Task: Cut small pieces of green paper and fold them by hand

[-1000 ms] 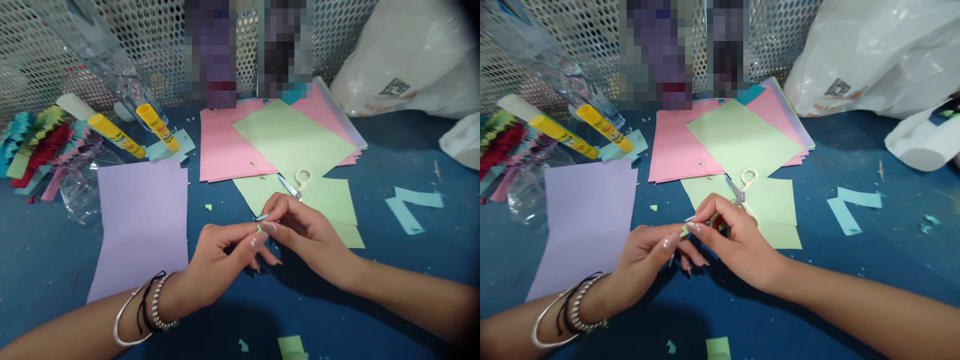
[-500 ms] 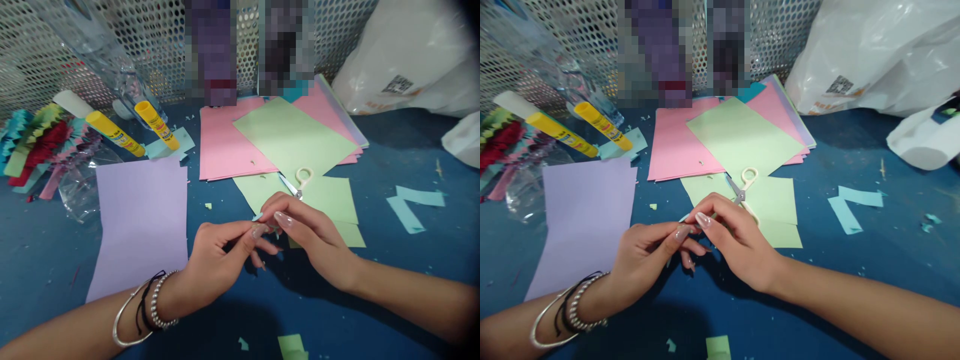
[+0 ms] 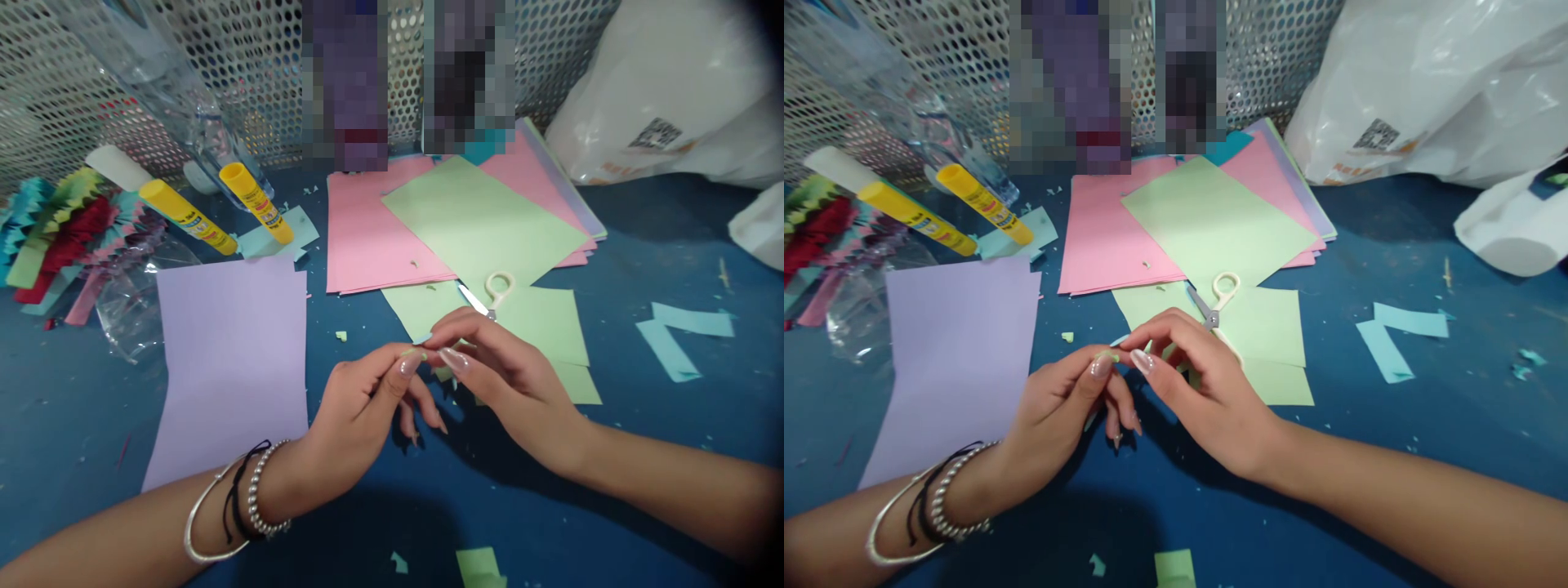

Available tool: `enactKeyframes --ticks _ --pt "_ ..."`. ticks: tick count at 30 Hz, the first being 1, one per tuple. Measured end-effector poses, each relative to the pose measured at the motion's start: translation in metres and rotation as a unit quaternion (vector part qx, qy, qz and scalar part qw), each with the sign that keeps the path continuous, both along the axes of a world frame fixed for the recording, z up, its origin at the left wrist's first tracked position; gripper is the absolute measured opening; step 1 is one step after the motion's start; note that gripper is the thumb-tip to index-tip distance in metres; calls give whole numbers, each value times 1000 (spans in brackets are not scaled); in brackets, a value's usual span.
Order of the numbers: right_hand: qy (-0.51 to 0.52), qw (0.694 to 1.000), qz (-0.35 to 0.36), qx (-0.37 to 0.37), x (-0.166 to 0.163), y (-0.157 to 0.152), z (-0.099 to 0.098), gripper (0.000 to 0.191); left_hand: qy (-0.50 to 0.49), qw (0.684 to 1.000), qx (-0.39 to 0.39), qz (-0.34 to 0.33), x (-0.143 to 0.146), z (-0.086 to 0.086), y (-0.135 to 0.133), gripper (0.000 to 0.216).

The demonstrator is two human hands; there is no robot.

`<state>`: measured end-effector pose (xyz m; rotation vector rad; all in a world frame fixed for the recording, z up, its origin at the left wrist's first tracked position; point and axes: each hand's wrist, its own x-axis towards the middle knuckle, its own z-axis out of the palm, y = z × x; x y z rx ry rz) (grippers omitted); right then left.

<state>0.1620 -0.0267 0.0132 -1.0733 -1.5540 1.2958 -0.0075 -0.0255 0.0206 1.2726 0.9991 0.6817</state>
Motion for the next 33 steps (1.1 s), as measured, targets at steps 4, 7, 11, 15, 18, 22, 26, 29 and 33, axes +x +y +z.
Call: enactKeyframes --ticks 4,7,11,15,18,22,26,29,33 --pt "4 1000 2 1 1 0 0 11 12 1000 12 -5 0 -1 0 27" --pt "10 1000 5 6 1 1 0 10 17 1000 20 -8 -1 -1 1 24" --pt "10 1000 9 19 1 1 0 11 14 1000 18 -7 0 -2 1 21" --pt "-1 1000 7 23 1 1 -1 10 18 999 24 -14 -1 -3 1 22" --pt "-17 1000 15 18 2 2 0 9 36 999 32 -24 -2 -3 2 23" --pt "-22 999 20 16 2 4 2 9 39 998 38 -23 -2 -3 3 23" --pt "-24 999 22 20 2 4 1 11 32 998 39 -22 -2 -4 3 24" --pt "-24 999 21 32 2 4 1 14 40 998 40 -29 -2 -4 3 26" --pt "-35 998 14 50 0 3 1 16 55 997 35 -37 -1 -1 4 31"
